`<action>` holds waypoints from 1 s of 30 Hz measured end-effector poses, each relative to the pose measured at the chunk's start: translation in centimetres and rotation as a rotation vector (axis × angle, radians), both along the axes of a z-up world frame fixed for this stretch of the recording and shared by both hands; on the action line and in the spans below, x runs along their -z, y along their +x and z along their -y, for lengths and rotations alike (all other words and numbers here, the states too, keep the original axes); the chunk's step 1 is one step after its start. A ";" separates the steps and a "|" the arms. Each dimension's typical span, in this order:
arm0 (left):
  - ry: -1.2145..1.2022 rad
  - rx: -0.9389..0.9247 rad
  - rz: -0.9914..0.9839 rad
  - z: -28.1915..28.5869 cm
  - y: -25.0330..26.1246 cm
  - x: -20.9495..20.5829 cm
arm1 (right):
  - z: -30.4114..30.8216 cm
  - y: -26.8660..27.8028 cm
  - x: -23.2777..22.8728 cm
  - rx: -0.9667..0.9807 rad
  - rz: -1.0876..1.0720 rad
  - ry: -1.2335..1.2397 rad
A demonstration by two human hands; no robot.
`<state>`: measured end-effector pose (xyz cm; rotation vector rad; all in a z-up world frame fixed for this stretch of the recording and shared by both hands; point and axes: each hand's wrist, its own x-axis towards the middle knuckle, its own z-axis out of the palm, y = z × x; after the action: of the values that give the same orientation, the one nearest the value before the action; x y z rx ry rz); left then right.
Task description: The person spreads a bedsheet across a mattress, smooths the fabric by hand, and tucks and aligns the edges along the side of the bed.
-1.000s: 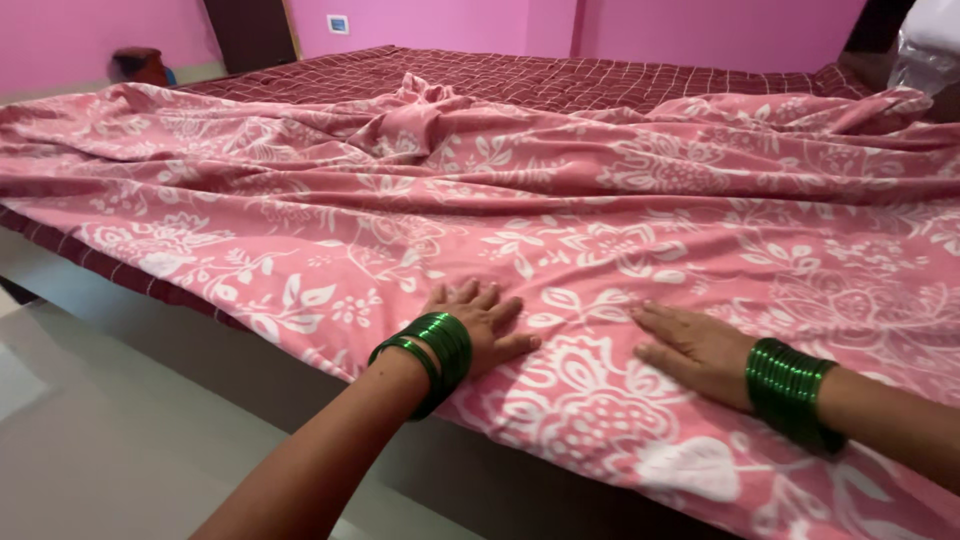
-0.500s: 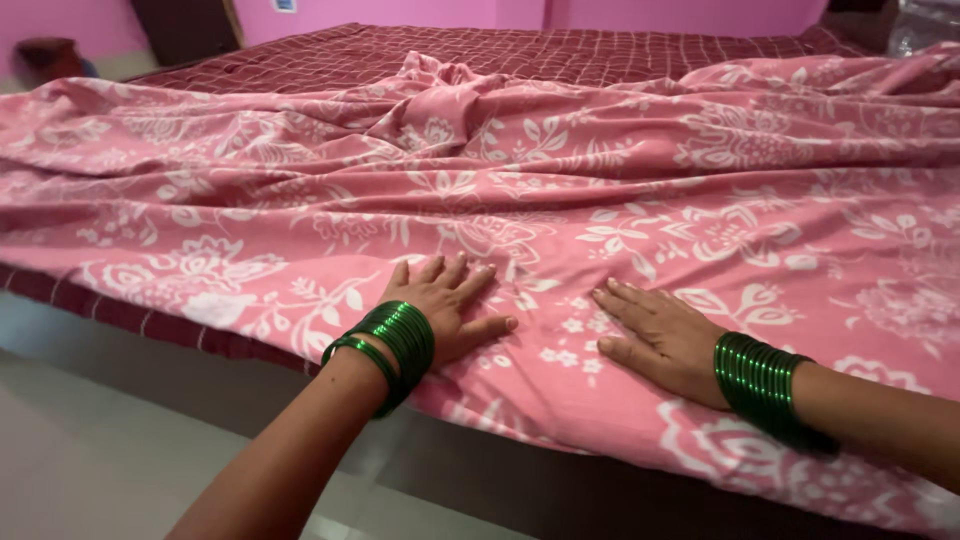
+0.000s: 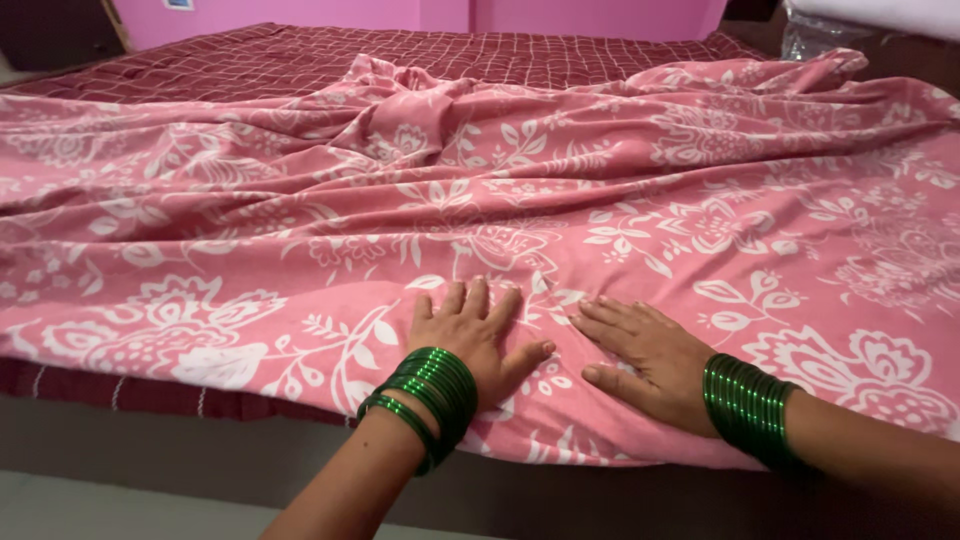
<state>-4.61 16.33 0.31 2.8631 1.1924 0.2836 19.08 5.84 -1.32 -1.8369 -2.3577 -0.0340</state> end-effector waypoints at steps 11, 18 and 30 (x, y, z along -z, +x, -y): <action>0.005 0.001 -0.022 0.0 0.2 0.5 | 0.9 -0.6 0.3 -0.042 0.043 0.048; 0.056 0.021 0.004 0.2 -0.3 0.7 | 0.7 -0.5 0.5 -0.118 0.046 0.001; 0.133 0.011 0.000 -0.3 -0.3 2.1 | -2.0 0.9 0.6 -0.497 0.050 -0.009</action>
<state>-4.95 16.62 -1.81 2.9808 1.2014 0.3764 20.01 7.88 -1.87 -1.2155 -2.7781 -0.0124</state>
